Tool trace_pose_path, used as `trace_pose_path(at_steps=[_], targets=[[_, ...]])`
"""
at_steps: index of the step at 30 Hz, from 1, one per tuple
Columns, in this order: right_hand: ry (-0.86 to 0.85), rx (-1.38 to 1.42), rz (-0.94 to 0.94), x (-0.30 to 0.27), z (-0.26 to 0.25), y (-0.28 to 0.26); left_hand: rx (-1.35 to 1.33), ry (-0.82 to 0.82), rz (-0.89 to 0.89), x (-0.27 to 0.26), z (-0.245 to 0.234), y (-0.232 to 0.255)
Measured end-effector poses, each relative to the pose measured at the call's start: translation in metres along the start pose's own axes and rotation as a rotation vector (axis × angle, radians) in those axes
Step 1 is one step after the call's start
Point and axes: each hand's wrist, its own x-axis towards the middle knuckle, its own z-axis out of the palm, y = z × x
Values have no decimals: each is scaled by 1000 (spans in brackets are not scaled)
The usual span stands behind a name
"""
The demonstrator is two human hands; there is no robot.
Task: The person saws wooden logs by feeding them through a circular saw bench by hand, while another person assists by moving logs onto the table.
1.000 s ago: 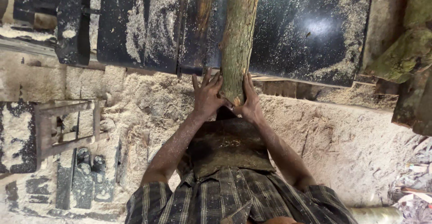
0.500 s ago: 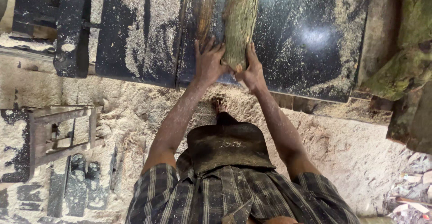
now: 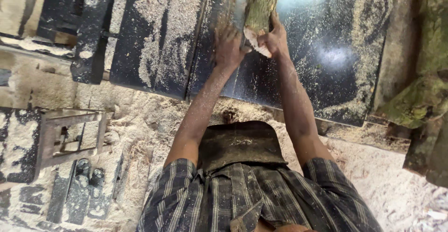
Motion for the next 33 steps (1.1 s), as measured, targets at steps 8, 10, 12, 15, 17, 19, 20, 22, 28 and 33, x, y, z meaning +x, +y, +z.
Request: trace_pose_path(at_steps=[8, 10, 12, 15, 17, 19, 20, 22, 28, 33], targets=[[-168, 265, -34, 83, -29, 25, 484, -154, 103, -24, 2, 11], [-95, 907, 141, 92, -40, 43, 541, -243, 70, -44, -6, 20], [51, 823, -79, 75, -60, 73, 618, -391, 35, -71, -15, 32], [254, 535, -72, 40, -92, 102, 669, -542, 51, -121, -31, 41], [319, 547, -30, 34, -114, 111, 588, -504, 39, -153, -37, 45], [347, 590, 23, 32, -141, 121, 787, -410, 112, -189, -33, 46], [360, 632, 62, 30, -153, 126, 561, -649, -12, -207, -30, 41], [374, 740, 153, 31, -178, 130, 268, -907, -112, -243, -20, 21], [265, 376, 507, 20, -207, 88, 115, -808, -68, -317, -5, -9], [-181, -88, 304, -31, -152, 38, -19, -939, -6, -347, -25, 10]])
